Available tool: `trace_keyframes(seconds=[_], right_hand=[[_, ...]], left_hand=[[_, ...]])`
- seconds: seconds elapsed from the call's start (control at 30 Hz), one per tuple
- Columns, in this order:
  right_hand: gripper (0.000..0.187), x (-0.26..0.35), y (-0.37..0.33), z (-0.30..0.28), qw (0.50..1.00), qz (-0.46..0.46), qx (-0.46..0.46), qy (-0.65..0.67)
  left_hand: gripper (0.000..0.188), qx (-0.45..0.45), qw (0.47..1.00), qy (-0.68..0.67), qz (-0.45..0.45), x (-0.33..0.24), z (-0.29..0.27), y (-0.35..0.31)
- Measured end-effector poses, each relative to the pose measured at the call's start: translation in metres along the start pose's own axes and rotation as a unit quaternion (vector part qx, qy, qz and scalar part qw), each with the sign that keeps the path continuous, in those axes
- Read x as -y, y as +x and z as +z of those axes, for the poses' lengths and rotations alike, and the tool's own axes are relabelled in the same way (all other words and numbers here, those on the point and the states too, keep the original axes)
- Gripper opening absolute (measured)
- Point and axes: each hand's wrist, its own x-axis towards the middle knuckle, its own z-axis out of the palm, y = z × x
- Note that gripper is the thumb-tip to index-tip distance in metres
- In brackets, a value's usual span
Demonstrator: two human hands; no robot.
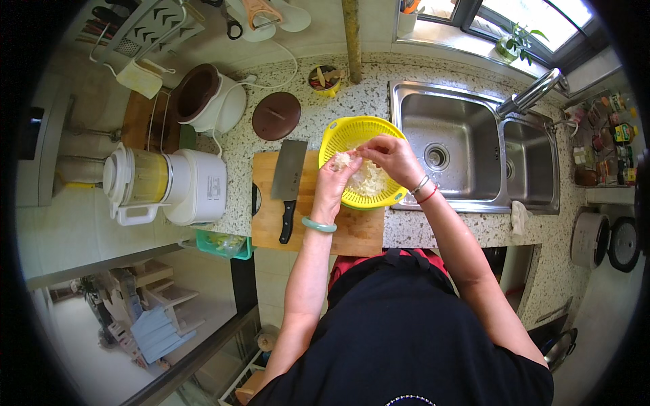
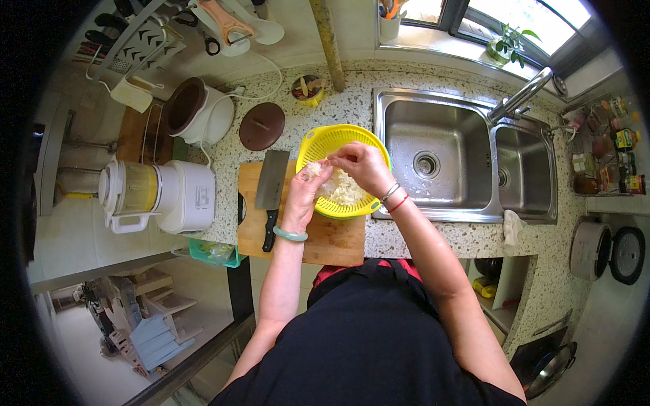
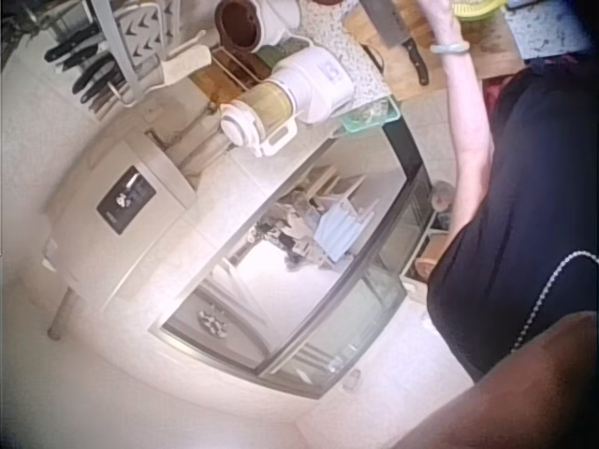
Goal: The person stands at a kitchen counter and uses both hands to separate and fluff a white, fibrous food item inside a yellow colander. The person repeatedly picks up small portions of the material, pulls it apart, and returns it to the colander. The task continues for the duration of the clip without a visible final state or transfer to another container.
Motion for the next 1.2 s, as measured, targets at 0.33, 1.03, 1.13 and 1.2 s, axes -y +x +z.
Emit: trace_keyframes(seconds=[0.33,1.03,1.13,1.2], right_hand=[[0.020,0.004,-0.005,-0.003,0.926,0.178,0.001,0.332],[0.015,-0.005,-0.008,0.015,0.984,0.111,-0.050,0.130],[0.011,-0.004,-0.008,0.017,0.985,0.108,-0.058,0.121],[0.008,-0.004,-0.009,0.018,0.985,0.103,-0.061,0.123]], left_hand=[[0.027,-0.001,0.999,-0.053,-0.008,-0.012,0.010,-0.009],[0.016,-0.009,0.999,-0.028,0.037,0.006,0.014,-0.001],[0.017,-0.004,0.999,-0.024,0.042,0.009,0.012,-0.002],[0.018,-0.004,0.999,-0.027,0.030,0.008,0.011,-0.004]])
